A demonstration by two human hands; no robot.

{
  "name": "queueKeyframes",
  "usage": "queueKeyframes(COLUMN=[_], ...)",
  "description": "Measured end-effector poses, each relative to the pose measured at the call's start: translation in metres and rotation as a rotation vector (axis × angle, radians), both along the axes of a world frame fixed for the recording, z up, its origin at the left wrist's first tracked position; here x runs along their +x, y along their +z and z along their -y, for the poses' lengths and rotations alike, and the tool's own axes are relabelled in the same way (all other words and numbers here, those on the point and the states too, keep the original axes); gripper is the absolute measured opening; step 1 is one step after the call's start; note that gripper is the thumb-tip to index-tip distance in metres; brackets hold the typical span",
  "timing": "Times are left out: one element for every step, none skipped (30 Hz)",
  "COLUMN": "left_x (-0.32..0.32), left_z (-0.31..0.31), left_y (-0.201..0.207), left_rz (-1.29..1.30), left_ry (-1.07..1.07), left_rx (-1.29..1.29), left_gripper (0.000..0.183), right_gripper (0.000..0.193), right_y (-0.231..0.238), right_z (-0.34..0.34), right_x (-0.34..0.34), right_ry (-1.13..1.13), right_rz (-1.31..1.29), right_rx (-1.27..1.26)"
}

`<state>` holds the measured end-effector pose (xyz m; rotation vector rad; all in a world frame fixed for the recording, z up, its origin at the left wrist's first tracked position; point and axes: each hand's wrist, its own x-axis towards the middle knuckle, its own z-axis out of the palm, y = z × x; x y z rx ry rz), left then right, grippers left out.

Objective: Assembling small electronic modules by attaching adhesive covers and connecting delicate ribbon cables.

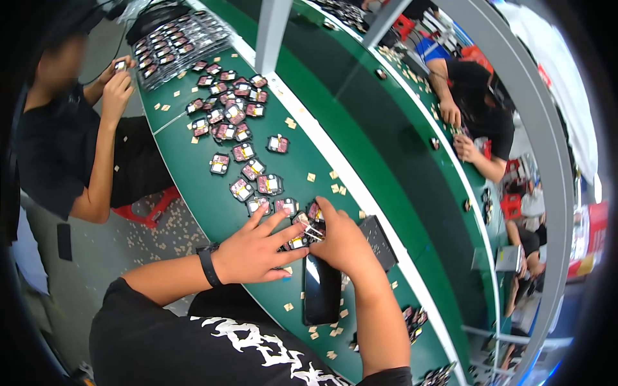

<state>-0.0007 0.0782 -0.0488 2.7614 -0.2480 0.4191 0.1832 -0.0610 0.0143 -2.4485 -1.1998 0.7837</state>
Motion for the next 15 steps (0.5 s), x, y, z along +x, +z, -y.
queueKeyframes(left_x=[-0.001,-0.002,-0.002,-0.001,-0.001,0.000,0.001,0.002,0.002,0.002,0.002,0.001,0.000,-0.001,0.000], left_z=[-0.003,-0.007,-0.010,-0.014,-0.017,-0.021,-0.026,-0.030,-0.035,-0.040,-0.046,-0.052,-0.058,-0.064,-0.069], left_y=[0.000,-0.001,-0.001,-0.001,-0.001,0.000,0.000,0.000,-0.002,-0.002,-0.002,-0.002,-0.002,0.000,0.000], left_rz=[0.016,0.024,0.031,0.036,0.043,0.056,0.069,0.074,0.069,0.065,0.070,0.066,0.062,0.061,0.068], left_ry=[0.027,0.024,0.020,0.029,0.037,0.035,0.033,0.036,0.032,0.028,0.031,0.044,0.057,0.058,0.059], left_rx=[-0.006,-0.002,0.003,-0.005,-0.001,0.004,0.011,0.019,0.013,0.008,0.017,0.030,0.042,0.049,0.060], left_gripper=[0.054,0.052,0.051,0.048,0.048,0.047,0.046,0.046,0.045,0.044,0.044,0.043,0.042,0.040,0.040], right_gripper=[0.092,0.091,0.091,0.091,0.091,0.091,0.091,0.091,0.091,0.092,0.092,0.091,0.091,0.090,0.088], right_y=[-0.002,0.003,0.000,0.001,0.001,-0.001,-0.004,-0.008,-0.012,-0.015,-0.017,-0.016,-0.017,-0.017,-0.020], right_z=[-0.001,-0.007,-0.010,-0.014,-0.017,-0.021,-0.024,-0.027,-0.031,-0.037,-0.042,-0.050,-0.057,-0.064,-0.070], right_x=[0.001,-0.003,-0.002,-0.001,-0.001,-0.001,0.001,0.002,0.003,0.003,0.003,0.002,0.002,0.003,0.004], right_ry=[0.020,-0.035,-0.043,-0.071,-0.109,-0.102,-0.093,-0.087,-0.083,-0.074,-0.064,-0.065,-0.060,-0.063,-0.066], right_rz=[-0.012,-0.071,-0.079,-0.132,-0.189,-0.183,-0.161,-0.142,-0.137,-0.147,-0.158,-0.154,-0.148,-0.163,-0.178], right_rx=[0.048,0.013,0.015,0.015,0.018,0.024,0.043,0.062,0.071,0.108,0.144,0.139,0.148,0.140,0.131])
